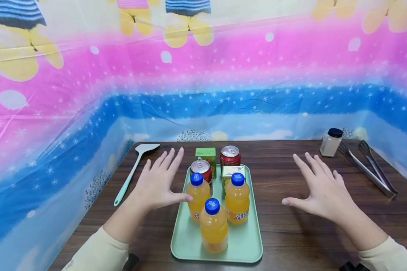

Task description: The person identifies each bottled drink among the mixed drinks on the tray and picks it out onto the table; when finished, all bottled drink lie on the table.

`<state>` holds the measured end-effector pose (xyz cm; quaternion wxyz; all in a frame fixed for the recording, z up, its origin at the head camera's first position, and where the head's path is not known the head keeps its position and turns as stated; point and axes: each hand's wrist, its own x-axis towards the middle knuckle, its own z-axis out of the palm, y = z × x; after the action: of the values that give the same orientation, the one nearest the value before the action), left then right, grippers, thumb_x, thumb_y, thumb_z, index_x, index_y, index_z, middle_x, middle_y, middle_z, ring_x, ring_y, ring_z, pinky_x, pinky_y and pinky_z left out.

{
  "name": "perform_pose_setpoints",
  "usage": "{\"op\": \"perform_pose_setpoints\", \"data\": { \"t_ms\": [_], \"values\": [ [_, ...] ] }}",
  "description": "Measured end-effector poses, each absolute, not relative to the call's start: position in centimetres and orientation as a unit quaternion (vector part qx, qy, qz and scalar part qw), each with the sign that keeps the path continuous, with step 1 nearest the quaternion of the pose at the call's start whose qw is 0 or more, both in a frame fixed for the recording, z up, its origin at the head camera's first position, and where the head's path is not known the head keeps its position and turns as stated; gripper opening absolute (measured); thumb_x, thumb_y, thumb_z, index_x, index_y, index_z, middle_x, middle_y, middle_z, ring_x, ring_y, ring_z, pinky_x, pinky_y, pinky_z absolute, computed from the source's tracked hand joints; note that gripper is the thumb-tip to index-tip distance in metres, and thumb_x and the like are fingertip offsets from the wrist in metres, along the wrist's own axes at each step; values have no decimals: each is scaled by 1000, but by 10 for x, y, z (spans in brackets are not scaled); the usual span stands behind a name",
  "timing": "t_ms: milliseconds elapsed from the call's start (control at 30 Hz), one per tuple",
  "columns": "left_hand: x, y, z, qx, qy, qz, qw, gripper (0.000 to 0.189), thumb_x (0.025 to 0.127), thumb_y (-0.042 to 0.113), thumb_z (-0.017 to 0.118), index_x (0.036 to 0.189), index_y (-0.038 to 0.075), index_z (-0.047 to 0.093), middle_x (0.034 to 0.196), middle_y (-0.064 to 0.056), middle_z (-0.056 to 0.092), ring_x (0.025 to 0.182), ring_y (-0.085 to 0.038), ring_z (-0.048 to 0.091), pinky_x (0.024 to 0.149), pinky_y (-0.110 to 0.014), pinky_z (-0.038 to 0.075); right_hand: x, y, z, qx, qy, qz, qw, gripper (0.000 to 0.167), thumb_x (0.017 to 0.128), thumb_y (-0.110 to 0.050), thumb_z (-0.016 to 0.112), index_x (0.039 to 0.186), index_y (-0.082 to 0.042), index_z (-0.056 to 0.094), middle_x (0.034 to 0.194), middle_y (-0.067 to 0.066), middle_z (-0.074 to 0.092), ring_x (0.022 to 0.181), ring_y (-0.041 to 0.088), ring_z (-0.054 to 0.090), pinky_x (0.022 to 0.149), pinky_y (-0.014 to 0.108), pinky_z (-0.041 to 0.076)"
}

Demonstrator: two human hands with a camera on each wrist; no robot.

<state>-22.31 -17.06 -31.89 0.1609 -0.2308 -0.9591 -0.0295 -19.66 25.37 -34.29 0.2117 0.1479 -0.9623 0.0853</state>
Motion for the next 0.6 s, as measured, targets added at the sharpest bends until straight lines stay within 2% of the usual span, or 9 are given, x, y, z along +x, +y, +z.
{"op": "perform_pose_setpoints", "data": {
  "t_ms": [100, 167, 300, 367, 433, 500, 600],
  "values": [
    [-223, -173, -315, -223, -959, -74, 158, 100, 82, 74, 42, 151, 18, -5, 150, -14, 26, 134, -36, 28, 103, -61, 28, -193, 247, -337, 177, -948, 135, 228, 114, 62, -68, 72, 150, -22, 17, 144, 20, 32, 129, 43, 30, 79, 73, 31],
    [-225, -172, -314, -206, -961, -119, 141, 90, 89, 67, 38, 150, 18, -7, 149, -14, 29, 132, -36, 32, 101, -59, 33, -190, 241, -334, 201, -935, 181, 229, 111, 63, -59, 78, 150, -22, 20, 142, 18, 35, 126, 41, 34, 81, 70, 35],
    [-231, -167, -318, -141, -959, -231, 87, 84, 92, 65, 31, 150, 18, -7, 147, -16, 32, 131, -35, 35, 100, -57, 35, -186, 227, -329, 246, -906, 266, 220, 107, 63, -45, 85, 148, -20, 25, 140, 13, 38, 126, 34, 37, 91, 65, 37],
    [-235, -164, -322, -97, -952, -283, 61, 85, 92, 64, 33, 150, 14, -4, 143, -19, 37, 128, -34, 40, 99, -55, 37, -185, 218, -327, 265, -893, 295, 212, 104, 63, -41, 86, 147, -21, 27, 141, 9, 40, 125, 29, 38, 93, 61, 39],
    [-241, -162, -327, -54, -942, -329, 40, 83, 94, 57, 40, 150, 7, 4, 136, -22, 45, 113, -33, 54, 91, -49, 47, -185, 209, -327, 284, -880, 321, 205, 102, 64, -36, 87, 146, -23, 29, 140, 7, 41, 124, 27, 41, 92, 58, 42],
    [-246, -161, -333, -14, -928, -372, 16, 76, 95, 49, 47, 147, 2, 17, 126, -23, 51, 96, -33, 62, 76, -43, 55, -185, 200, -328, 306, -865, 349, 193, 99, 64, -31, 87, 145, -23, 31, 140, 5, 42, 123, 25, 43, 90, 55, 45],
    [-255, -159, -343, 28, -909, -416, -16, 59, 95, 36, 54, 139, 1, 35, 115, -22, 55, 76, -29, 64, 53, -35, 57, -186, 187, -330, 335, -847, 370, 182, 96, 65, -28, 87, 143, -22, 33, 140, 3, 43, 122, 23, 45, 86, 53, 49]
  ]
}}
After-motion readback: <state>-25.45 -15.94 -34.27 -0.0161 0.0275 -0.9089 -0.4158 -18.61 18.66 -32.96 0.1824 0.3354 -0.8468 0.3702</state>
